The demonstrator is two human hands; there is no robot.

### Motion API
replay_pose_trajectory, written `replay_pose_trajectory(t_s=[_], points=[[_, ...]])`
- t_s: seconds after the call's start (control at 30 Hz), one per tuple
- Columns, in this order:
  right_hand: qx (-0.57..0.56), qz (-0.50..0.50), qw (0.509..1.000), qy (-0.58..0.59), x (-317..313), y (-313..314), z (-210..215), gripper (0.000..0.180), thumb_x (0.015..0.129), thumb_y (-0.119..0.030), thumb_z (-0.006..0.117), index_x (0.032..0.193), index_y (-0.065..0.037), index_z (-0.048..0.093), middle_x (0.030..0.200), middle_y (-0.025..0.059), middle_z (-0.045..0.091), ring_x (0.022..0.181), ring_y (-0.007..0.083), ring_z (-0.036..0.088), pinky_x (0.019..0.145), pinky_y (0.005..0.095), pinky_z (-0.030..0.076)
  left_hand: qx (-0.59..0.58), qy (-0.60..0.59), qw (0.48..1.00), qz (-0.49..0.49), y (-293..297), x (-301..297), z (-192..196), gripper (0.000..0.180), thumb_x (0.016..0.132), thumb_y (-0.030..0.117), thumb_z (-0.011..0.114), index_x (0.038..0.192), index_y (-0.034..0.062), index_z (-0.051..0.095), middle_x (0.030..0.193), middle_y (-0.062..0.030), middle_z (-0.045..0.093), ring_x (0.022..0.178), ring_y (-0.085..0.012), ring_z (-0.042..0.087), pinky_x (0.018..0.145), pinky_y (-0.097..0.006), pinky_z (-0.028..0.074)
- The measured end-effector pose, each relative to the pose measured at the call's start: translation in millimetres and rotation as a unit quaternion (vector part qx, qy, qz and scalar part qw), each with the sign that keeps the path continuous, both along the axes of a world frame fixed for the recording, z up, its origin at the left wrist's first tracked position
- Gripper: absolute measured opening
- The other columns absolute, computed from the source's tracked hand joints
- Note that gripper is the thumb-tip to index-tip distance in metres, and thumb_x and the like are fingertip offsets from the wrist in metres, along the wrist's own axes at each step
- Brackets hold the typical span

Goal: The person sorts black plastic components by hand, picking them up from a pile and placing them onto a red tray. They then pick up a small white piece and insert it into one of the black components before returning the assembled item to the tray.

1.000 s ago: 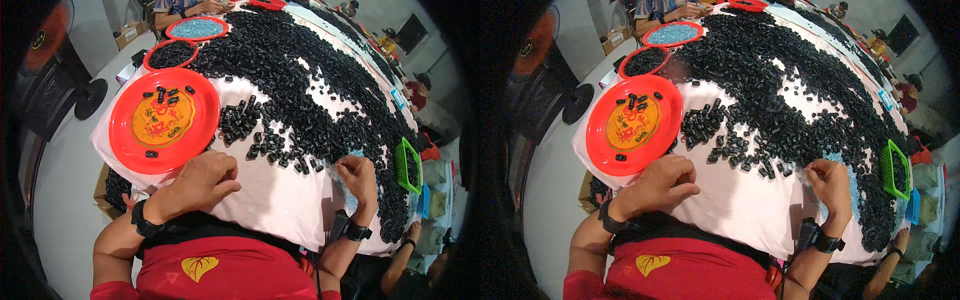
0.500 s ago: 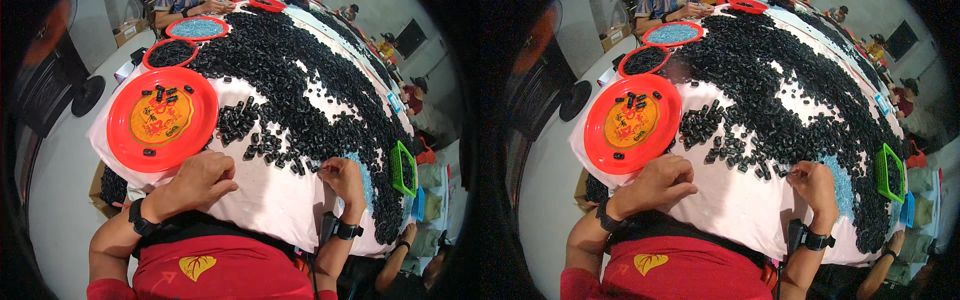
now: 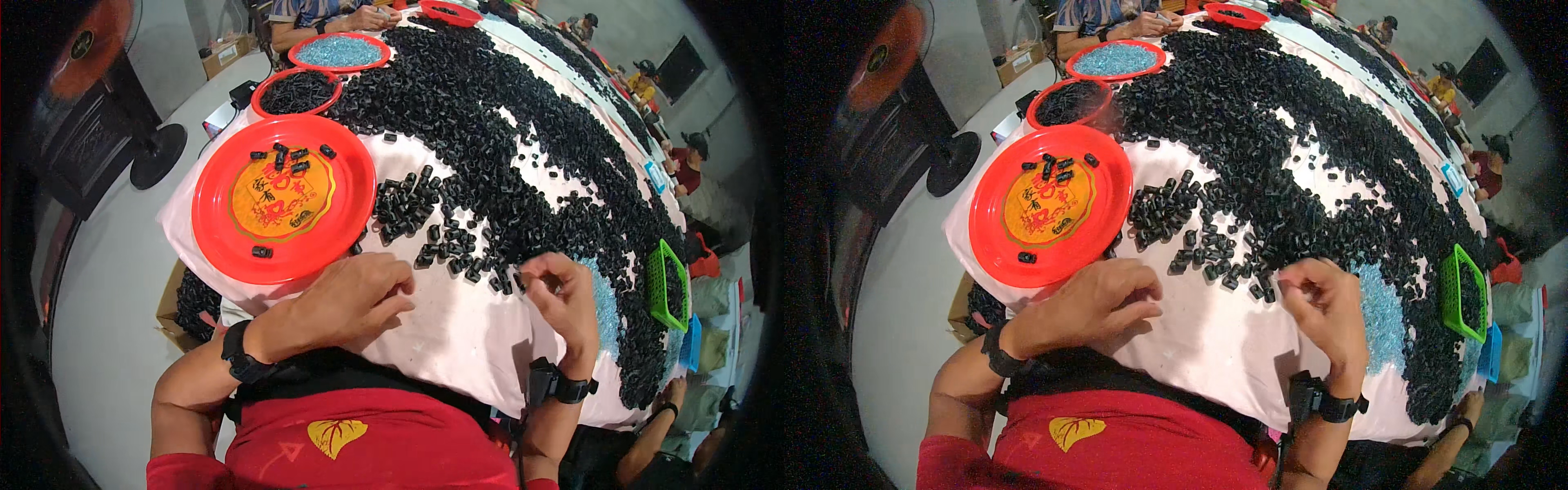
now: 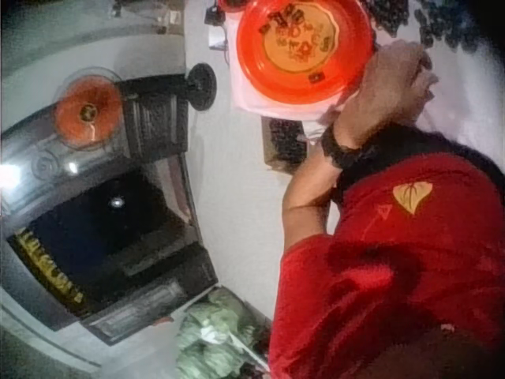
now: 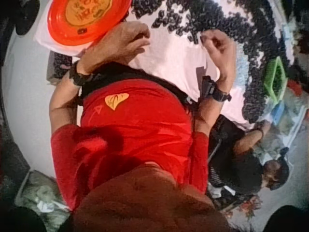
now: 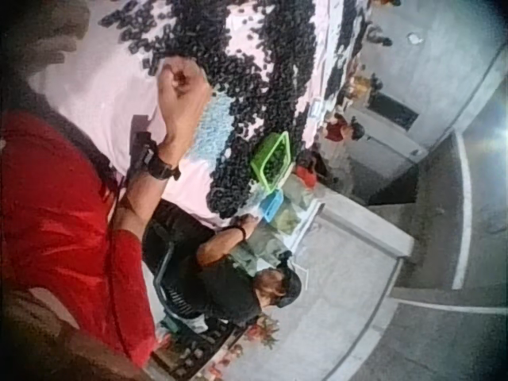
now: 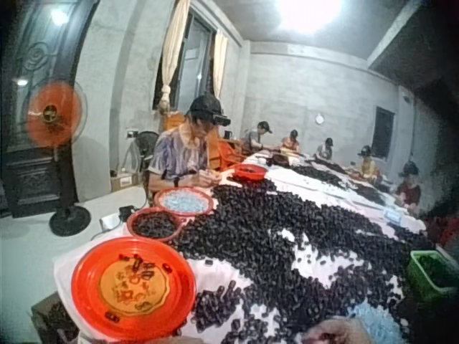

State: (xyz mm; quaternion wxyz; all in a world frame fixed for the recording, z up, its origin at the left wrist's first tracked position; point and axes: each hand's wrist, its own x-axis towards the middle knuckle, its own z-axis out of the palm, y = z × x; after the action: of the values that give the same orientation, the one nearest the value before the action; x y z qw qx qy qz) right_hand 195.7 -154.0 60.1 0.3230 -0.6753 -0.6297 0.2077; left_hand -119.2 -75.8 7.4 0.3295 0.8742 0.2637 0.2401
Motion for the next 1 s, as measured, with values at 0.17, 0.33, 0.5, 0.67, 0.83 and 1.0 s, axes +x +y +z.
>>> replay_pose_trajectory(t_s=[0.17, 0.33, 0.5, 0.67, 0.83, 1.0], points=[[0.015, 0.138, 0.987, 0.086, -52, 25, 8, 0.013, 0.082, -0.007, 0.071, 0.095, -0.003, 0.076, 0.082, 0.0054, 0.069, 0.066, 0.0085, 0.060, 0.058, 0.0237, 0.045, -0.056, -0.109, 0.992, 0.007, 3, 30, 14, 0.024, 0.098, 0.021, 0.069, 0.111, 0.0009, 0.069, 0.088, -0.0113, 0.066, 0.079, -0.0203, 0.066, 0.068, -0.035, 0.053], [0.000, 0.163, 0.979, 0.122, -65, 35, -3, 0.015, 0.083, -0.006, 0.074, 0.098, -0.005, 0.076, 0.084, 0.0050, 0.071, 0.066, 0.0088, 0.060, 0.057, 0.0240, 0.046, -0.121, -0.122, 0.985, 0.027, 7, 34, 17, 0.022, 0.101, 0.021, 0.066, 0.109, 0.0005, 0.069, 0.088, -0.0073, 0.067, 0.076, -0.0118, 0.062, 0.066, -0.029, 0.051], [0.035, 0.163, 0.978, 0.124, -70, 34, -8, 0.011, 0.087, -0.009, 0.076, 0.097, -0.004, 0.076, 0.085, 0.0055, 0.071, 0.066, 0.0098, 0.060, 0.057, 0.0247, 0.046, -0.224, -0.112, 0.966, 0.070, 3, 35, 15, 0.020, 0.103, 0.021, 0.064, 0.102, 0.0021, 0.069, 0.080, 0.0003, 0.063, 0.074, -0.0054, 0.058, 0.065, -0.026, 0.049], [0.060, 0.165, 0.979, 0.100, -69, 38, -16, 0.011, 0.091, -0.014, 0.076, 0.097, -0.004, 0.076, 0.083, 0.0061, 0.071, 0.064, 0.0123, 0.060, 0.057, 0.0269, 0.046, -0.256, -0.126, 0.956, 0.065, 5, 37, 5, 0.028, 0.106, 0.027, 0.058, 0.102, 0.0017, 0.068, 0.076, 0.0004, 0.063, 0.072, -0.0066, 0.059, 0.065, -0.026, 0.049], [0.005, 0.079, 0.995, 0.052, -52, 44, -27, 0.013, 0.092, -0.013, 0.072, 0.098, -0.002, 0.073, 0.082, 0.0122, 0.070, 0.064, 0.0182, 0.063, 0.057, 0.0318, 0.047, -0.075, -0.023, 0.992, 0.096, 12, 33, 5, 0.027, 0.103, 0.024, 0.058, 0.109, -0.0008, 0.068, 0.087, -0.0121, 0.068, 0.081, -0.0223, 0.067, 0.071, -0.035, 0.052], [0.045, 0.040, 0.998, 0.034, -49, 44, -34, 0.011, 0.090, -0.010, 0.069, 0.096, 0.000, 0.072, 0.084, 0.0150, 0.072, 0.068, 0.0259, 0.068, 0.061, 0.0351, 0.050, 0.031, 0.004, 0.994, 0.104, 21, 33, -6, 0.027, 0.099, 0.019, 0.062, 0.117, 0.0007, 0.068, 0.098, -0.0194, 0.066, 0.090, -0.0337, 0.067, 0.077, -0.041, 0.053]])
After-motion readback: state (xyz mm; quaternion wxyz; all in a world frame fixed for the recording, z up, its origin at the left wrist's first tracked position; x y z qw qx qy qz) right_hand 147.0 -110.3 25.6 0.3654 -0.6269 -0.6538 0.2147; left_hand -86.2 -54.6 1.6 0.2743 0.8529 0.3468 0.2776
